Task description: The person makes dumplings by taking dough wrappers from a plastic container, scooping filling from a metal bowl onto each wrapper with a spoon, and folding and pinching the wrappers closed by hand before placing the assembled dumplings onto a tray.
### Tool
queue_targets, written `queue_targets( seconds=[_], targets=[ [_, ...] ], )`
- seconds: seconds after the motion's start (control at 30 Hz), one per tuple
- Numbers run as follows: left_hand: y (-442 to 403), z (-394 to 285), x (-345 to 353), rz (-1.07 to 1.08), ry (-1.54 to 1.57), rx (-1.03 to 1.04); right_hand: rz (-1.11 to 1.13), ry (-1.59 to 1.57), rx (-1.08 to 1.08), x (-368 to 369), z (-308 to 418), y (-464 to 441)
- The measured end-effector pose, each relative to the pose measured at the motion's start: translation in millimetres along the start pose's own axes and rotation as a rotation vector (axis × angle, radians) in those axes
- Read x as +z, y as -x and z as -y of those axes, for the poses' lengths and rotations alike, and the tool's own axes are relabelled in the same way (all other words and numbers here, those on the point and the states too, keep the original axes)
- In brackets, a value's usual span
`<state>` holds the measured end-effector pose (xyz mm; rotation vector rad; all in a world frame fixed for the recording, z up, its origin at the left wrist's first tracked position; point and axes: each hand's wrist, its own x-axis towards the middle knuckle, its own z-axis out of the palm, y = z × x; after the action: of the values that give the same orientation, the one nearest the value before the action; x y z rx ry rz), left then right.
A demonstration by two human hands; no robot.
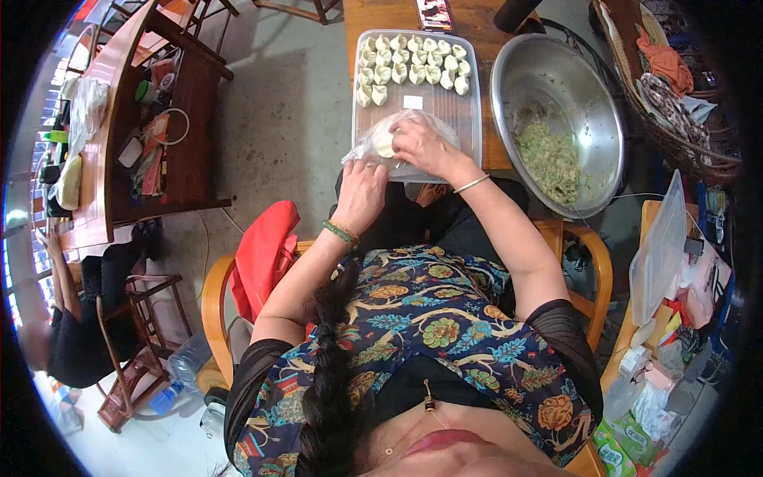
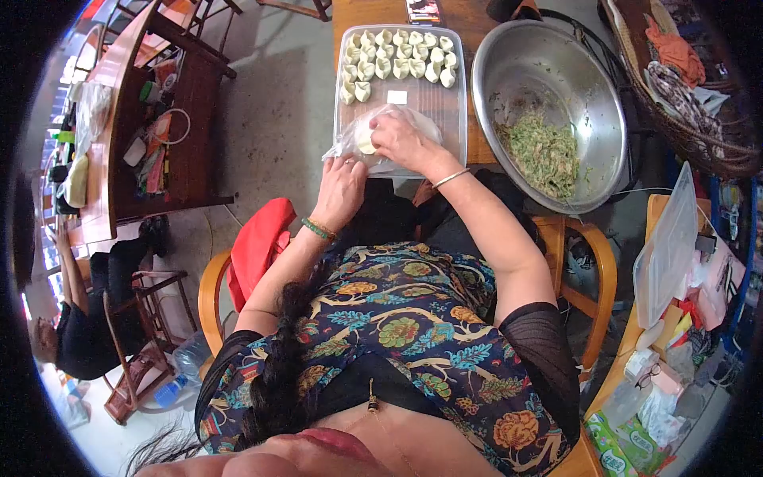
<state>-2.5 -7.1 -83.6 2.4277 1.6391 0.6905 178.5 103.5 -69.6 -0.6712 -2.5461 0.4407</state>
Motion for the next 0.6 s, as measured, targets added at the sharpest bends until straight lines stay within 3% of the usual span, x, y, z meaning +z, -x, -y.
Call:
queue_targets(
  seconds=[0.33,0.53,0.6],
  targets=[
    [2,-6,-10,0.055,-0.013,-0.01,-0.003,-0.08,0.088,2,-6,-9],
    [-6,-25,-27,-0.112,0.096,0.016,-0.115,-0.141,0.263,-3,-7,-22],
    [-10,-34,-38,-0.126,0.299,-0.007,-0.162,-0.161,0.298,-12,-2,-26]
  ],
)
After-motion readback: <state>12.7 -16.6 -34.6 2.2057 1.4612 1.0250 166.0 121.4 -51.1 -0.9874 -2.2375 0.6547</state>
